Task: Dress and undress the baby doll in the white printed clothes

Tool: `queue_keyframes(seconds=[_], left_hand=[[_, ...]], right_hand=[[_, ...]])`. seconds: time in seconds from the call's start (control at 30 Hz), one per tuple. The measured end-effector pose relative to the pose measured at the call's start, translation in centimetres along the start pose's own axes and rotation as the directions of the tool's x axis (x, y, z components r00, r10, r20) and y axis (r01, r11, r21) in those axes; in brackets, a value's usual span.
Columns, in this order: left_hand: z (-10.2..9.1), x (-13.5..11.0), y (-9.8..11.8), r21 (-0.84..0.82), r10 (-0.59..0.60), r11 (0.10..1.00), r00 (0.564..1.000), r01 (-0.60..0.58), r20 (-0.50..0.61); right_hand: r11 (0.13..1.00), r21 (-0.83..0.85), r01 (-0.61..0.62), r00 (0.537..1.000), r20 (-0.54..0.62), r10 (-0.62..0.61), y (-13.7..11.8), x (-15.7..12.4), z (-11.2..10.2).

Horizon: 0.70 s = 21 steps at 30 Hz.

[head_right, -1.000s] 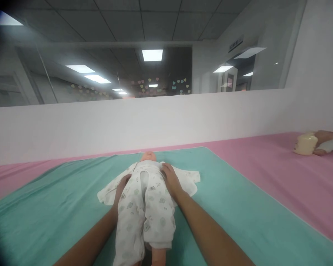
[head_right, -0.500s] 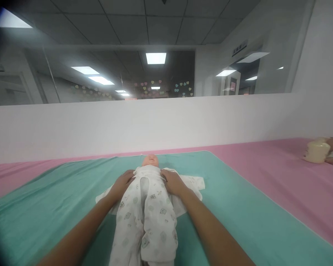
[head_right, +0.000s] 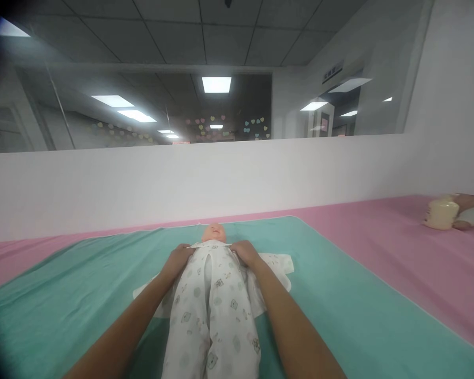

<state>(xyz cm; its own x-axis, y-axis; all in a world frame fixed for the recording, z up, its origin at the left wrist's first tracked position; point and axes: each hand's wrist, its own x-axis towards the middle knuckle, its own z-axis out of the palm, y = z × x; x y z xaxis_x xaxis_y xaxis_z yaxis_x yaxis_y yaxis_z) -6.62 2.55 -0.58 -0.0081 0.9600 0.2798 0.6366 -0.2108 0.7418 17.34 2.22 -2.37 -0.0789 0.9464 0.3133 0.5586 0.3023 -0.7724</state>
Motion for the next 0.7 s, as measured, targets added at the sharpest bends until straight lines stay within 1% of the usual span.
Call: queue_keyframes(seconds=[0.1,0.17,0.2,0.27,0.33,0.47,0.57,0.63,0.7], left_hand=[[0.5,0.2,-0.1,0.081,0.144,0.987,0.984,-0.135,-0.109],[0.9,0.4,-0.1,0.114,0.242,0.967,0.962,-0.229,-0.128],[1.0,0.5,-0.1,0.109,0.269,0.960,0.956,-0.257,-0.114],[1.1,0.7,0.1,0.058,0.274,0.961,0.960,-0.271,-0.062],[1.0,0.6,0.4,0.016,0.253,0.967,0.967,-0.252,-0.029],[0.8,0.2,0.8,0.035,0.200,0.979,0.979,-0.199,-0.043],[0.8,0.1,0.3,0.087,0.166,0.983,0.985,-0.162,-0.049],[0.8,0.2,-0.2,0.126,0.161,0.980,0.986,-0.155,-0.040],[0.8,0.3,-0.6,0.157,0.181,0.972,0.983,-0.175,-0.026]], right_hand=[[0.999,0.038,-0.014,1.000,0.024,0.013,-0.6,-0.5,-0.5],[0.996,0.086,-0.034,0.999,0.036,0.031,-1.1,-1.2,-0.7],[0.992,0.118,-0.052,0.998,0.043,0.047,-1.4,-1.6,-0.8],[0.980,0.177,-0.086,0.995,0.057,0.077,-1.7,-2.1,-0.9],[0.979,0.184,-0.094,0.995,0.039,0.088,-1.9,-2.4,-0.8],[0.994,0.074,-0.080,0.993,-0.082,0.086,-1.7,-2.0,0.0],[0.995,-0.006,-0.103,0.984,-0.145,0.101,-1.2,-1.4,0.8],[0.991,-0.062,-0.115,0.976,-0.195,0.101,-0.9,-1.2,1.4],[0.988,-0.109,-0.107,0.966,-0.245,0.078,-0.7,-1.3,1.8]])
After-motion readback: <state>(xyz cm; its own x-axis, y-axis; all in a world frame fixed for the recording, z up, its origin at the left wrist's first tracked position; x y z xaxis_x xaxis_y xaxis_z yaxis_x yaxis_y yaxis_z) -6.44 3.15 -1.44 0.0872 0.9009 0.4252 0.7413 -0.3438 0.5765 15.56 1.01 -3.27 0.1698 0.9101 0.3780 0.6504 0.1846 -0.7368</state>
